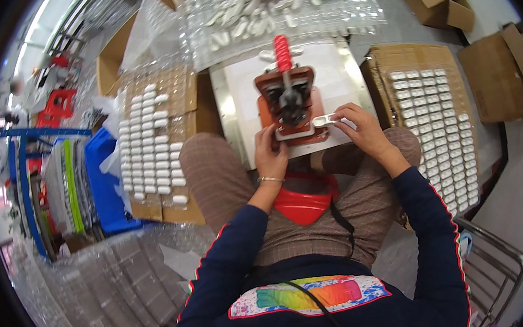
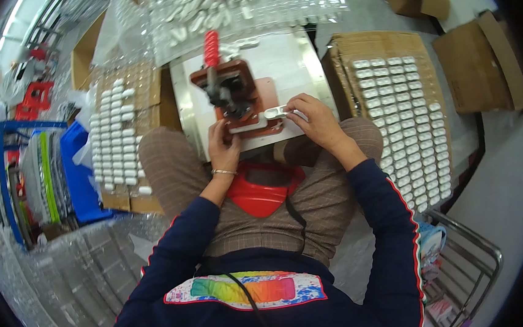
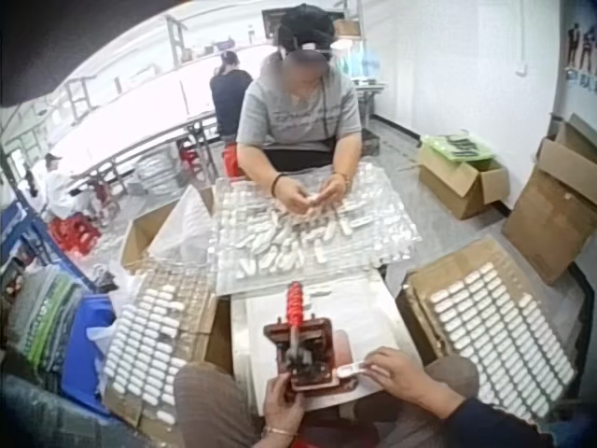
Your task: The person is inspecting, assembling, and organizing small white plastic components at a factory workbench using a manual press tool.
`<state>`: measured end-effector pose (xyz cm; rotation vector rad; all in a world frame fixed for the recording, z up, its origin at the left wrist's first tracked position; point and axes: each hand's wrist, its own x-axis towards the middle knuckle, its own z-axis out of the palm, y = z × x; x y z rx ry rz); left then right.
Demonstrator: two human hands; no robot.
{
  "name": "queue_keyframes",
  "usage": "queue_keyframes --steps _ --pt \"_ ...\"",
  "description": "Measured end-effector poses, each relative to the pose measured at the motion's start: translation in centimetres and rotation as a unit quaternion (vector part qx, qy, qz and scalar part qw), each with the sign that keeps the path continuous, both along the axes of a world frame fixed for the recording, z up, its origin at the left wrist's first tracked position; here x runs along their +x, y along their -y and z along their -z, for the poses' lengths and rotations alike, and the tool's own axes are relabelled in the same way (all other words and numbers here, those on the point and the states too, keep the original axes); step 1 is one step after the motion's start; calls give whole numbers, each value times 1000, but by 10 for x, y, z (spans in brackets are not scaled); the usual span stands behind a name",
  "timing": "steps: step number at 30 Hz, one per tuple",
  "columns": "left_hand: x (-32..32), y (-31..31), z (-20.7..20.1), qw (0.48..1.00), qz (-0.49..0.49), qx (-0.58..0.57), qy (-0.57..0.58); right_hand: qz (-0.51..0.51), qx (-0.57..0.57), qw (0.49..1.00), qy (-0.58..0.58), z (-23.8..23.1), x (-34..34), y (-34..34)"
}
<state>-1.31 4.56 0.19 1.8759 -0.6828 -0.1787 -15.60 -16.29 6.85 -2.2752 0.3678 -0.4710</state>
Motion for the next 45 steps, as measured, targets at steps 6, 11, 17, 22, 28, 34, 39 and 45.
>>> queue_keyframes --steps 6,11,17,22,28,34,39,45 --pt "0 -5 -8 1000 17 11 14 -36 -45 998 23 8 24 -49" --pt "1 -9 -8 1000 14 15 -7 30 -58 998 0 19 41 -64" --pt "1 -8 -9 999 10 16 -28 42 51 998 -17 29 41 -69" --pt "2 -7 -9 999 4 18 -32 55 122 990 -42 26 40 -67" --pt "1 -5 -11 998 6 20 -53 111 99 987 61 7 46 -28" --pt "2 -7 -12 999 6 12 -37 53 347 922 163 -116 113 0" --pt "2 -7 -10 1000 19 12 -17 -34 289 949 123 -176 139 -25" --pt "2 -8 -5 999 7 20 -27 -95 338 924 154 -197 96 -67"
